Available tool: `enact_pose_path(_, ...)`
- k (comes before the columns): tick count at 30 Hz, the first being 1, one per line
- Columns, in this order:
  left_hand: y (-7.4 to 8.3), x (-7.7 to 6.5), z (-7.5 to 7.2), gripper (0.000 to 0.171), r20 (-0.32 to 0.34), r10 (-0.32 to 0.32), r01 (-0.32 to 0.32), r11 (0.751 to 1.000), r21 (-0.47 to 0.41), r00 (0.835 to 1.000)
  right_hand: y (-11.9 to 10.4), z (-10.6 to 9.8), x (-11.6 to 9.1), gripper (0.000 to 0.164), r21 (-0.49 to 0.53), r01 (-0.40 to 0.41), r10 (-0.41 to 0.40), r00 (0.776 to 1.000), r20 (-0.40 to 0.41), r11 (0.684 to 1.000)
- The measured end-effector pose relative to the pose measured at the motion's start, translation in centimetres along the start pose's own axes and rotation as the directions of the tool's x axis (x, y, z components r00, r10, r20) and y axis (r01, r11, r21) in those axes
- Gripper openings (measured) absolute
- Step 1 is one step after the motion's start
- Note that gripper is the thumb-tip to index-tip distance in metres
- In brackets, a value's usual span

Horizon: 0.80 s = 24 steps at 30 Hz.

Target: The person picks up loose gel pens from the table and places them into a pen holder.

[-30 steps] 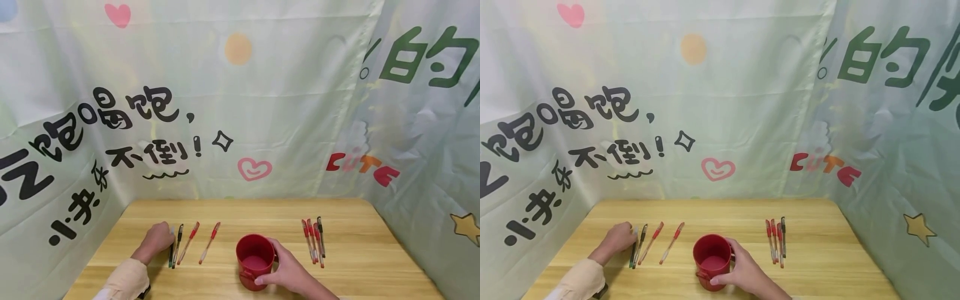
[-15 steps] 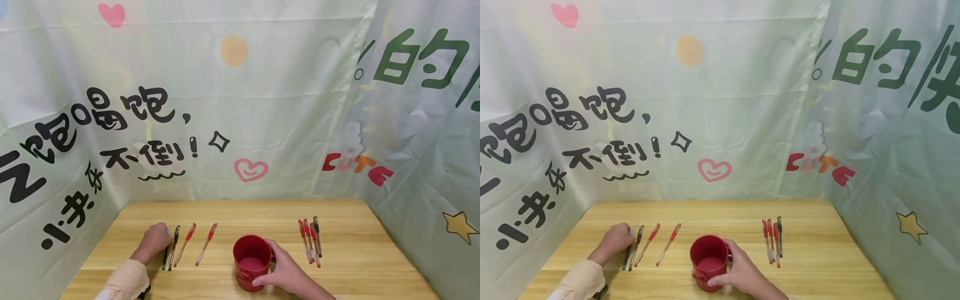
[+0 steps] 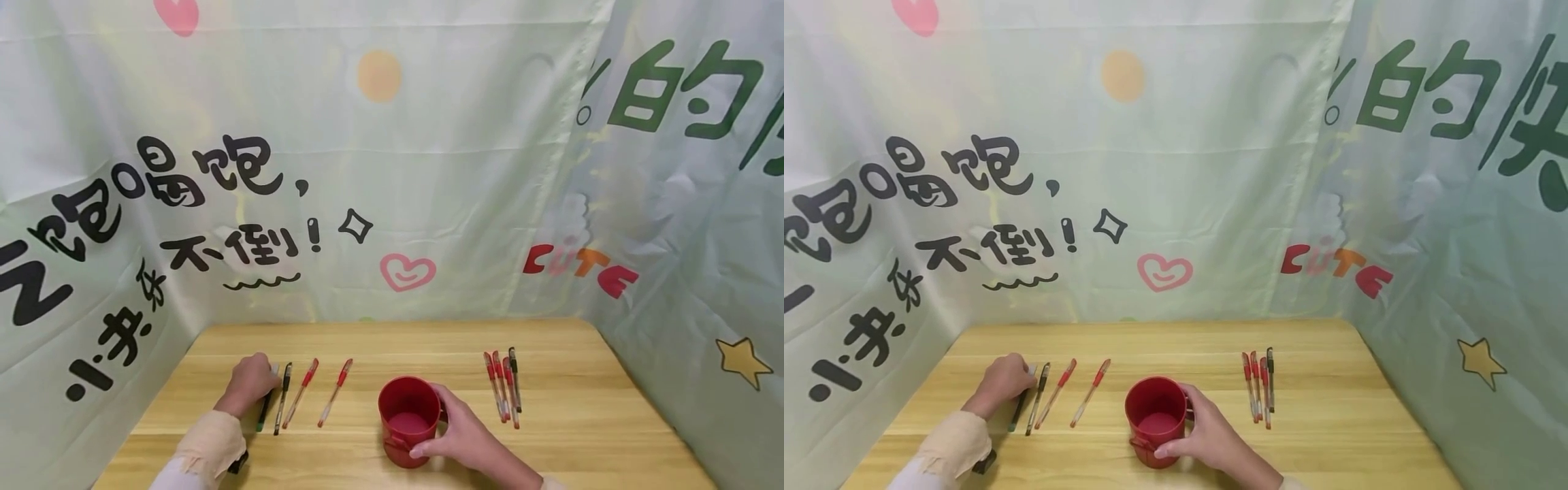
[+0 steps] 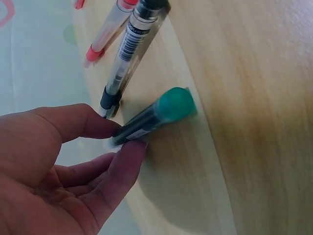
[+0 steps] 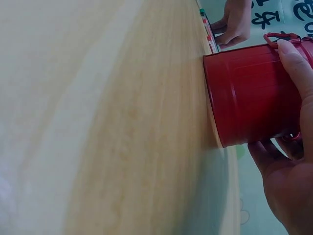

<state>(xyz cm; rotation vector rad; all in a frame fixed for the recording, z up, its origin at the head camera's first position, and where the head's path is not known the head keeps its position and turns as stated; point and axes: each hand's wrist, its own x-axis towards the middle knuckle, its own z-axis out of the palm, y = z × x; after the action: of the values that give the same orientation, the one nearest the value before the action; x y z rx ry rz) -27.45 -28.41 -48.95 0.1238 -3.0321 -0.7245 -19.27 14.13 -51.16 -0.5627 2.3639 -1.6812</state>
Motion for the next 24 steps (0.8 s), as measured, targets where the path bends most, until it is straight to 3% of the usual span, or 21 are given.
enact_pose_path(17,0.3,-0.1,0.0,0.041,-0.037,0.035,-0.036,0.999,-0.025,0.999,0.1,-0.3,0.0,0.097,-0.002,0.006,-0.006,1.000,0.013,1.000)
enact_pose_path(24,1.0,0.3,-0.5,0.016,-0.032,0.036,-0.038,0.996,-0.082,0.999,0.0,-0.2,0.3,0.097,-0.031,0.008,-0.008,1.000,-0.002,0.999)
